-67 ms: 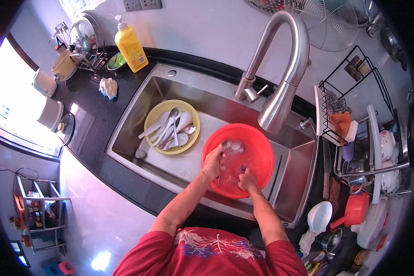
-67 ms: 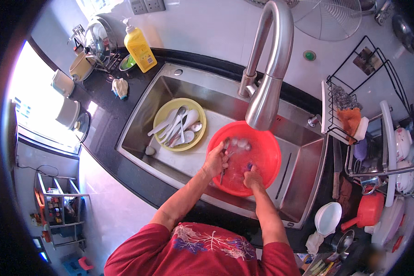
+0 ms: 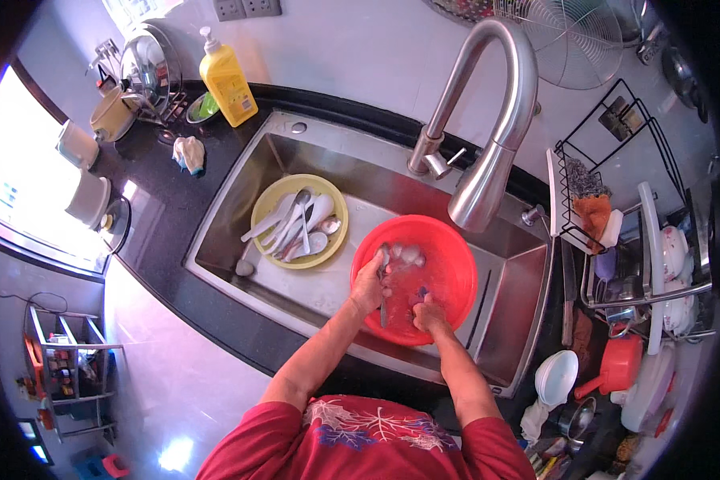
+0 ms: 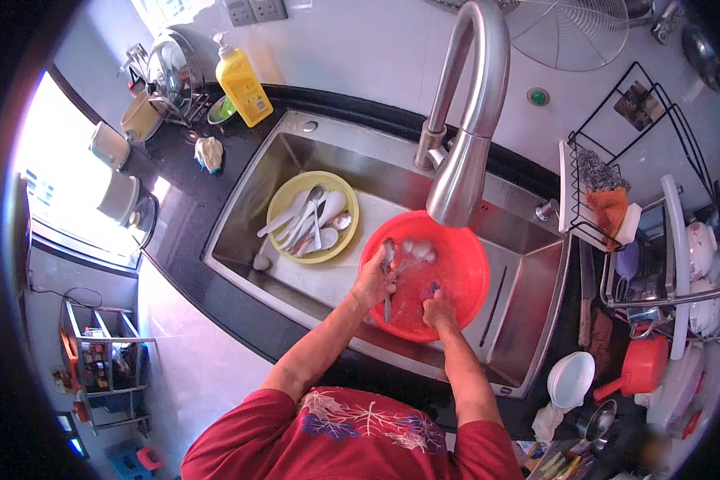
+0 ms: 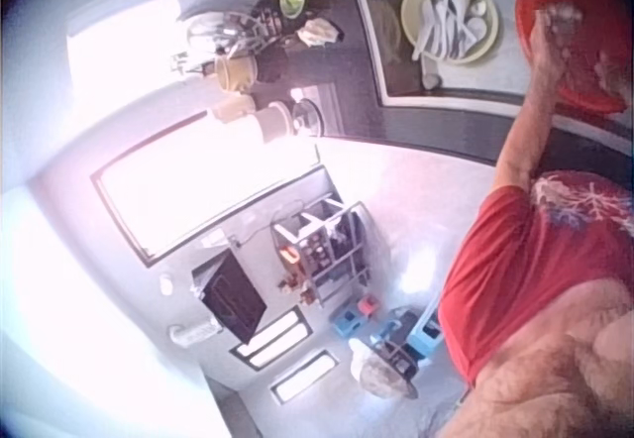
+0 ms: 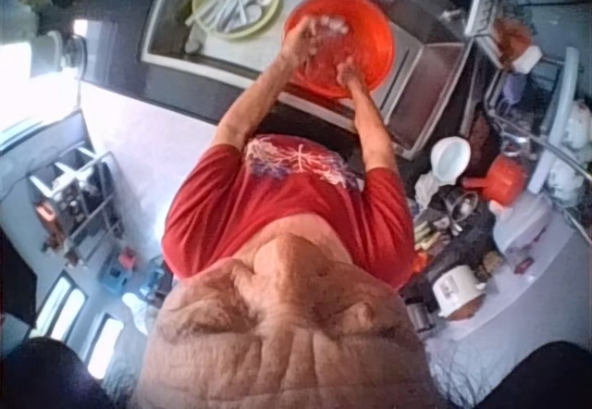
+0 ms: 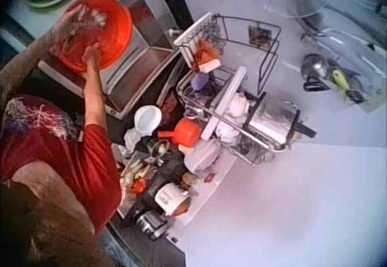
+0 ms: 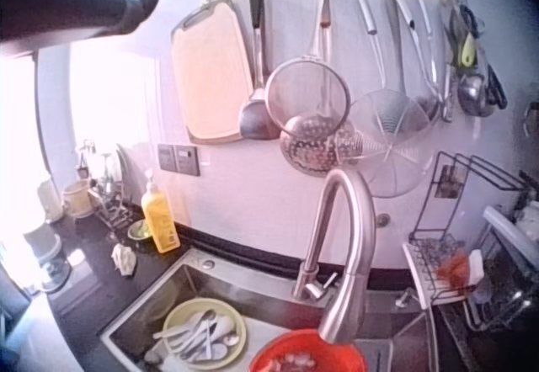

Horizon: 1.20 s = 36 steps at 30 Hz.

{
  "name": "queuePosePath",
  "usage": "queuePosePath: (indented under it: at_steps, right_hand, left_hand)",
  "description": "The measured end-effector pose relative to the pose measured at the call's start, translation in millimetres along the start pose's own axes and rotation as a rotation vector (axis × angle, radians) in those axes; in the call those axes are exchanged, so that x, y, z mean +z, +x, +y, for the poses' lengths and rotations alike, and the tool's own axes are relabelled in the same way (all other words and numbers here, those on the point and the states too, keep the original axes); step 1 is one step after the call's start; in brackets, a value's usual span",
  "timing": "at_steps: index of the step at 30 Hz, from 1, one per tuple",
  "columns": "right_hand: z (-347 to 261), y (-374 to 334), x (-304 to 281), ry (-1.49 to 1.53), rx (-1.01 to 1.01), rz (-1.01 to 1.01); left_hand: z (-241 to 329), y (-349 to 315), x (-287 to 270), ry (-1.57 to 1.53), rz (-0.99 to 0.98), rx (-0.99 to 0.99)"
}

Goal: The person washes white plastic spoons and metal spoons in a red plastic basin filled with soapy water. They scrub each spoon with a sponge and place the cleaned items into a yellow colander in the sink. The person handles the spoons one by one, rinsing them under the tap before moving them to the colander.

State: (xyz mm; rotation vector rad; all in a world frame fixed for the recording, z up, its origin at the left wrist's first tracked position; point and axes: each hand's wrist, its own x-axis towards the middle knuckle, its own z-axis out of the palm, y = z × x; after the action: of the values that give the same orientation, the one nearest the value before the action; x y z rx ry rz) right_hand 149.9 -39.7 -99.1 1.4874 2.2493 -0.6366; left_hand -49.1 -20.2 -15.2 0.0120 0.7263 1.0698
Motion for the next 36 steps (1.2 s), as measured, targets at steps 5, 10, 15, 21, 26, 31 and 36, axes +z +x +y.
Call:
queuePosePath:
  at_steps: [5, 10, 15, 21, 26, 31, 36]
  right_hand:
    - [-18, -9, -61, 0.795, -0.088, 0.144]
    - [-67, -6, -136, 0.782, -0.144, 0.736]
    - [-99, 15, -134, 0.655, -0.155, 0.944]
    - [-104, -8, -93, 0.767, -0.159, 0.843]
    - [-88, -28, -68, 0.804, -0.189, 0.732]
    - [-79, -30, -58, 1.133, -0.038, 0.427]
    - [-89, -26, -53, 1.665, 0.019, 0.216]
  left_hand:
    - [2, 8, -15, -0.027, -0.065, 0.034]
    - [-7, 19, -23, -0.009, -0.124, 0.001]
    - [-6, 7, 0, -0.072, -0.239, -0.03]
    - [-8, 9, -9, -0.124, -0.227, -0.016]
    - [-18, 13, -8, 0.021, -0.054, 0.07]
    - [-17, 18, -12, -0.04, 0.032, 0.095]
    - [-9, 13, -7, 0.189, -0.057, 0.309]
